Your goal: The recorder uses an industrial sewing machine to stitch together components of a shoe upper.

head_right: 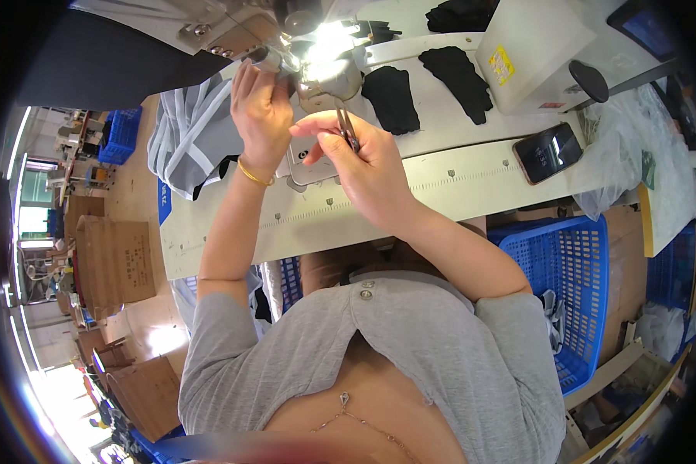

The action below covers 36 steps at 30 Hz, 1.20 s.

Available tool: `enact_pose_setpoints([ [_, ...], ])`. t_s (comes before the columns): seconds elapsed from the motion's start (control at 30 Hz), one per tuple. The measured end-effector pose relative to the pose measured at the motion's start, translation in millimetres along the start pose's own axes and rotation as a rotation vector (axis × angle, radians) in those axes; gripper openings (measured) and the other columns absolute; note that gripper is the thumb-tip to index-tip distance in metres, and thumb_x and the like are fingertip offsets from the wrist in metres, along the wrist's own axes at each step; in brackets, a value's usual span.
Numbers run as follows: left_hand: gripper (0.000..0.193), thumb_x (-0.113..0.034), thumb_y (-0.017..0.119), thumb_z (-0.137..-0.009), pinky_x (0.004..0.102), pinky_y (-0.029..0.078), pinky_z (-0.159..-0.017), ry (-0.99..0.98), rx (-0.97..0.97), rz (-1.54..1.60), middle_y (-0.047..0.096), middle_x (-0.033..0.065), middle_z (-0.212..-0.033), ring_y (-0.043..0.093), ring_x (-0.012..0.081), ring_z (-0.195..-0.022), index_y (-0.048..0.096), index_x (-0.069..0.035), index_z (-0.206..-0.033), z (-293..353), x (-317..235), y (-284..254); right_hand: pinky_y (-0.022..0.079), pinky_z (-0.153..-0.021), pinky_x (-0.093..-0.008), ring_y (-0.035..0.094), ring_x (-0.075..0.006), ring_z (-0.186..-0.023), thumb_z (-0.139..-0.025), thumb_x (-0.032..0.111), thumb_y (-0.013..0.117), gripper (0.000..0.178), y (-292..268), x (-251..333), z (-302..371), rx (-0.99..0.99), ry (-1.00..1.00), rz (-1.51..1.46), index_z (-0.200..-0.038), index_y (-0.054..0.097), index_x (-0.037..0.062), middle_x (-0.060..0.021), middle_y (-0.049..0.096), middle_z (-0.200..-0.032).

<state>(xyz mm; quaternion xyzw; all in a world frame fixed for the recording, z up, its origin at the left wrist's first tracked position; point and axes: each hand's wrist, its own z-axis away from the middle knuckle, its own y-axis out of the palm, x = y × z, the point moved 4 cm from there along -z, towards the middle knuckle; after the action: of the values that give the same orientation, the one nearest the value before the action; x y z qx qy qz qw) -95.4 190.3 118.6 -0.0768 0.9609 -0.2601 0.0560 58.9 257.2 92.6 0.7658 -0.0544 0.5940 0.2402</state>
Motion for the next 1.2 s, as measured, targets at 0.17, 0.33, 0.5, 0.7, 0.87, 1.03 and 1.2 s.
enact_pose_setpoints([
  [0.17,0.02,0.01,0.063,-0.076,0.0376,0.048,-0.072,-0.158,-0.217,-0.066,0.06,0.0162,-0.088,0.059,0.0323,-0.078,0.063,0.003,-0.095,12.0,-2.9,-59.6,0.05,-0.065,-0.0251,0.064,-0.013,-0.084,-0.089,0.004,0.064,0.021,-4.8,22.4,5.5,-0.103,-0.375,0.357,-0.11,0.067,0.006,-0.0078,0.069,-0.108],
  [0.33,0.007,0.006,0.065,-0.083,0.0292,0.042,-0.063,-0.376,-0.158,0.071,0.052,0.0112,-0.071,0.049,0.0216,-0.062,0.058,0.004,-0.085,43.8,-30.5,-124.3,0.052,-0.075,-0.0305,0.064,-0.0225,-0.092,-0.077,0.006,0.074,0.036,11.2,47.4,6.7,-0.052,-0.869,0.78,-0.112,0.065,0.0044,-0.0088,0.067,-0.114],
  [0.5,0.018,-0.007,0.064,-0.091,0.0234,0.031,-0.054,-0.916,0.161,0.554,0.048,-0.0013,-0.066,0.039,0.0063,-0.062,0.056,0.002,-0.078,62.1,-36.1,-112.1,0.051,-0.066,-0.0331,0.064,-0.0223,-0.076,-0.074,0.015,0.079,0.036,27.0,5.5,7.3,0.268,-0.401,0.691,-0.106,0.066,0.0057,-0.0085,0.07,-0.091],
  [0.7,0.021,-0.013,0.061,-0.095,0.0205,0.045,-0.058,-1.415,0.41,1.063,0.066,0.0022,-0.076,0.058,0.0055,-0.065,0.068,0.005,-0.087,86.0,-33.6,-69.2,0.046,-0.062,-0.0286,0.055,-0.0093,-0.063,-0.085,0.017,0.071,0.02,4.8,-31.3,23.4,0.267,0.254,0.322,-0.086,0.067,-0.0024,-0.0081,0.066,-0.07],
  [0.87,0.023,-0.015,0.059,-0.094,0.0202,0.048,-0.057,-1.409,0.418,1.157,0.07,0.0059,-0.079,0.062,0.0075,-0.064,0.069,0.005,-0.09,98.3,-34.2,-53.4,0.047,-0.068,-0.0268,0.062,-0.0126,-0.074,-0.093,0.025,0.062,0.027,-32.2,-9.3,29.8,0.105,0.084,0.645,-0.1,0.066,-0.0014,-0.0085,0.067,-0.079],
  [1.03,0.022,-0.013,0.059,-0.094,0.0201,0.048,-0.056,-1.375,0.44,1.167,0.069,0.0055,-0.077,0.062,0.0072,-0.062,0.069,0.005,-0.087,100.7,-32.1,-48.2,0.048,-0.063,-0.0349,0.06,-0.0262,-0.073,-0.085,0.035,0.07,0.032,-33.4,4.6,31.7,0.305,-0.417,1.044,-0.094,0.066,0.0041,-0.0074,0.061,-0.08],
  [1.2,0.022,-0.013,0.058,-0.093,0.02,0.046,-0.054,-1.428,0.422,1.165,0.069,0.0052,-0.076,0.06,0.0068,-0.061,0.068,0.005,-0.085,97.0,-36.8,-45.5,0.047,-0.06,-0.034,0.058,-0.0211,-0.073,-0.076,0.03,0.075,0.029,-27.8,1.3,31.7,0.339,-0.577,1.148,-0.092,0.066,0.0075,-0.0026,0.055,-0.08],
])
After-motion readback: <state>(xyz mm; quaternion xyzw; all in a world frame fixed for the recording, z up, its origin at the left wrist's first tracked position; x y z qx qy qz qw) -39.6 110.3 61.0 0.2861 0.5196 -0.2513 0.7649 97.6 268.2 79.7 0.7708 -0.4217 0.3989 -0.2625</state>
